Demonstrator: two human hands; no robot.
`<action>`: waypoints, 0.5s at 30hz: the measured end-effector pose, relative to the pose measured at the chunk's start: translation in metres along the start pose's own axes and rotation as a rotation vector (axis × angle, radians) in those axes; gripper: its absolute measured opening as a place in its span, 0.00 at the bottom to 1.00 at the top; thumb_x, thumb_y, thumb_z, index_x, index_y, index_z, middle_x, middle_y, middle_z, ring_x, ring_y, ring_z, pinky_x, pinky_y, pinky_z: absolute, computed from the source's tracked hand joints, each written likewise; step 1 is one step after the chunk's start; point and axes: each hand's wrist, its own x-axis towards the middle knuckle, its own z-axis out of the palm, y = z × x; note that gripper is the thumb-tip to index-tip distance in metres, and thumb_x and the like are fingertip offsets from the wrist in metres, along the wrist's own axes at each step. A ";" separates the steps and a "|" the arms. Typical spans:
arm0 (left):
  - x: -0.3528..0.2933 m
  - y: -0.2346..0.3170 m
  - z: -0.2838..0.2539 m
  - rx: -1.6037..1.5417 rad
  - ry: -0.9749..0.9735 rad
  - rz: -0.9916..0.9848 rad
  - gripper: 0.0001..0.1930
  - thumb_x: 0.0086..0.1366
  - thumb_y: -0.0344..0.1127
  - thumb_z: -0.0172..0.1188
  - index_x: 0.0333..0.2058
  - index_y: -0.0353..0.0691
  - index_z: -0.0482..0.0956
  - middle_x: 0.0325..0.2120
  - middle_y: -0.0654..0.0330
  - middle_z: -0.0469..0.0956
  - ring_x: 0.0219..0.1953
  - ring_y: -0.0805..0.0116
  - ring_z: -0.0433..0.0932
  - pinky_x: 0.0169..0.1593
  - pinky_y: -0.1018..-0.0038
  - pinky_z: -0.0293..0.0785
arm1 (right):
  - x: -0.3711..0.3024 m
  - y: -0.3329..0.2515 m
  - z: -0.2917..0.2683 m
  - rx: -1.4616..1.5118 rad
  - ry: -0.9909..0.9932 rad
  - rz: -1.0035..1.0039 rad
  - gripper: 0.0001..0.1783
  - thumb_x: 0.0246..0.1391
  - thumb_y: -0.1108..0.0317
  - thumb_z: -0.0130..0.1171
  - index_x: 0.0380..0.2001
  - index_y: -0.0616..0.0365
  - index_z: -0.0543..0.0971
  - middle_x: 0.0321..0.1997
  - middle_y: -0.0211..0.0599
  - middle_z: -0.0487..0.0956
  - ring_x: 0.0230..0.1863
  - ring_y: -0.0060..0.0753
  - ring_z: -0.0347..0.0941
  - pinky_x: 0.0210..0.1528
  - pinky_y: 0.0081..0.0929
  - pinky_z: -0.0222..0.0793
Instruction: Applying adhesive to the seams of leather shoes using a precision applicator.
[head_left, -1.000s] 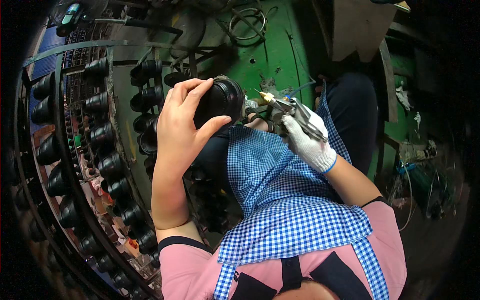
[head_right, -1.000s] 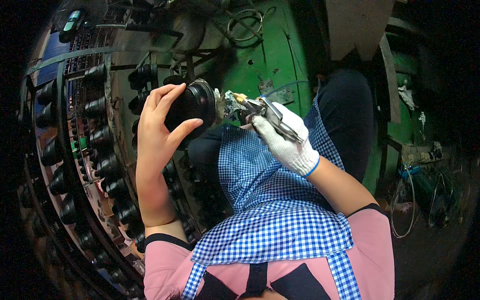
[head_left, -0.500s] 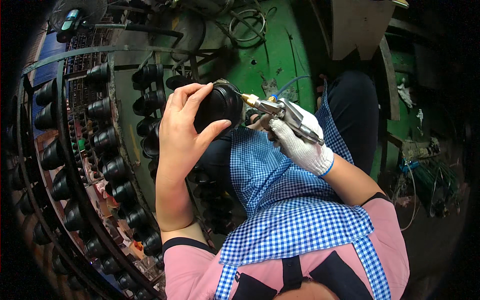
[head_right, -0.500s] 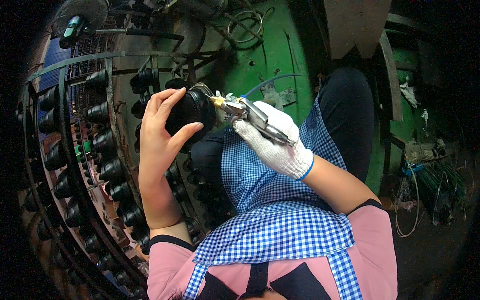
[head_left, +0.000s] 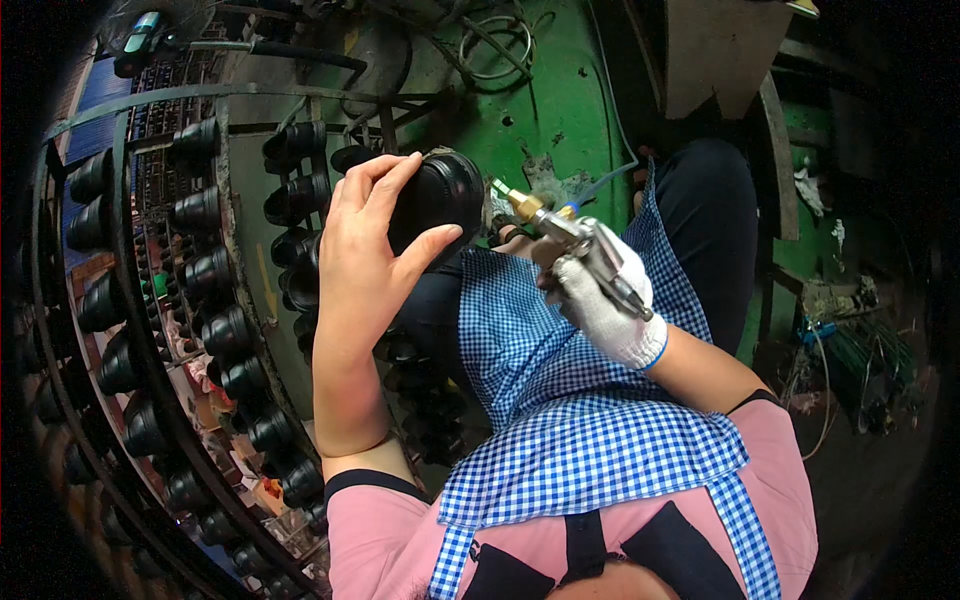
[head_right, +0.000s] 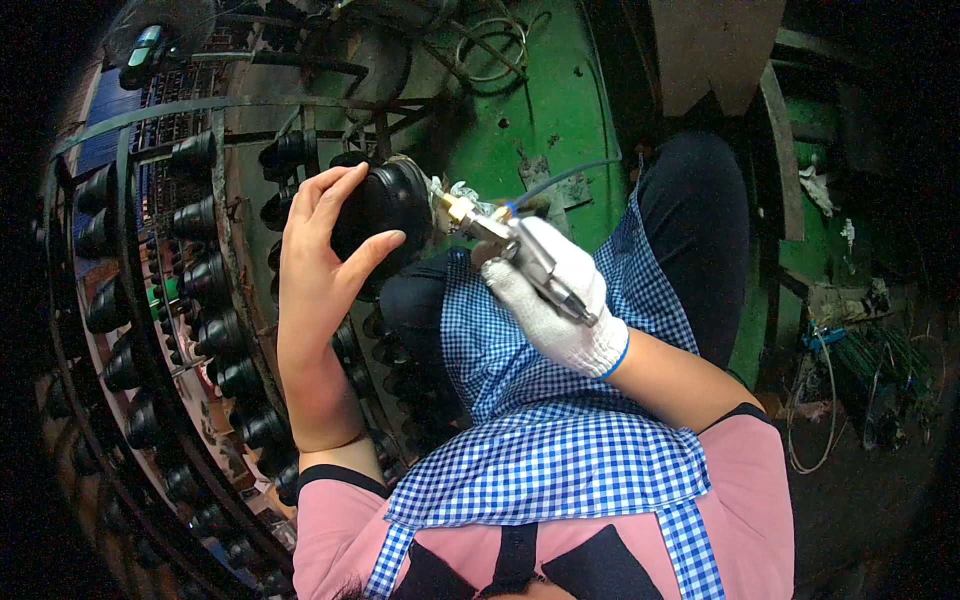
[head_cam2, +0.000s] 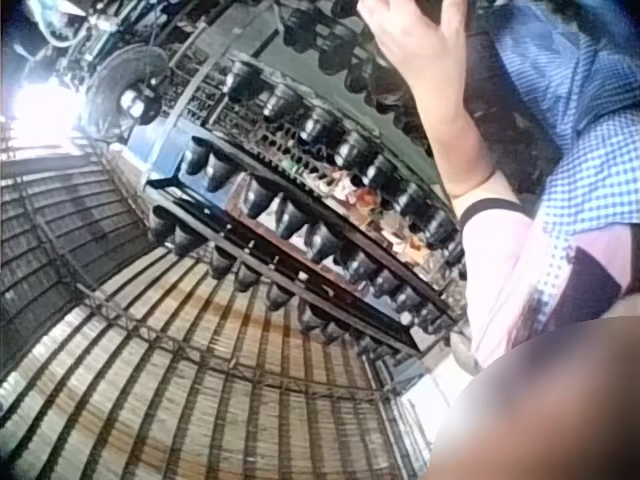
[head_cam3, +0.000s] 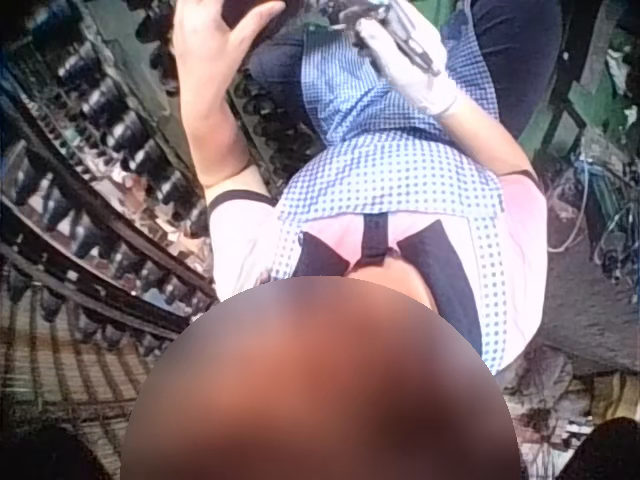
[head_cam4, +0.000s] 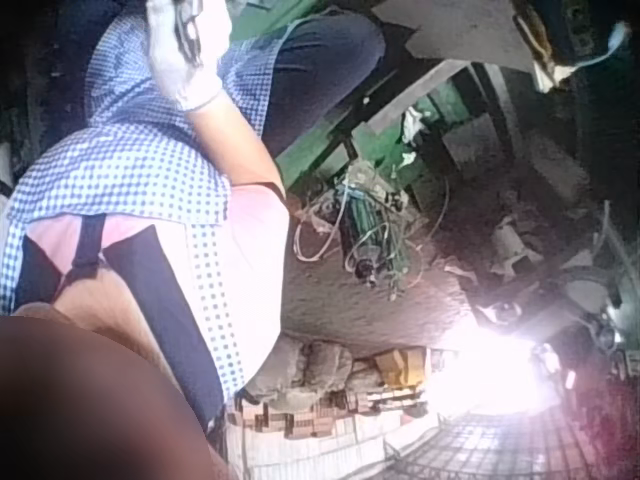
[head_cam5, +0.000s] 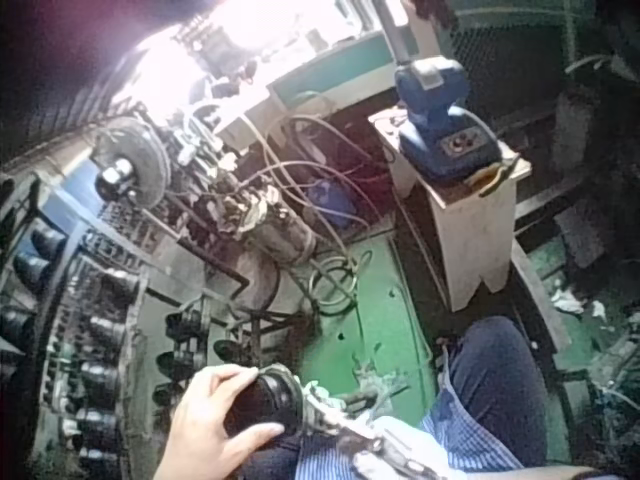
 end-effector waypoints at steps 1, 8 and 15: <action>-0.004 0.001 -0.002 -0.023 0.049 0.003 0.32 0.52 0.41 0.75 0.55 0.38 0.78 0.53 0.54 0.75 0.53 0.51 0.75 0.57 0.62 0.72 | 0.002 -0.003 -0.003 0.058 0.016 -0.017 0.12 0.64 0.72 0.59 0.49 0.64 0.79 0.34 0.32 0.79 0.33 0.19 0.76 0.36 0.18 0.72; -0.081 -0.040 -0.021 -0.345 0.411 -0.395 0.17 0.64 0.34 0.68 0.48 0.36 0.77 0.44 0.59 0.76 0.48 0.64 0.75 0.57 0.69 0.69 | 0.011 0.005 -0.015 0.157 0.016 0.041 0.22 0.70 0.70 0.52 0.64 0.62 0.69 0.44 0.34 0.82 0.38 0.15 0.77 0.36 0.11 0.73; -0.094 -0.040 -0.007 -0.233 -0.004 -0.334 0.12 0.65 0.34 0.64 0.43 0.33 0.83 0.40 0.45 0.83 0.41 0.48 0.82 0.44 0.67 0.76 | 0.016 0.006 0.006 -0.119 -0.061 0.094 0.23 0.70 0.69 0.49 0.66 0.63 0.66 0.52 0.39 0.79 0.45 0.28 0.79 0.47 0.24 0.77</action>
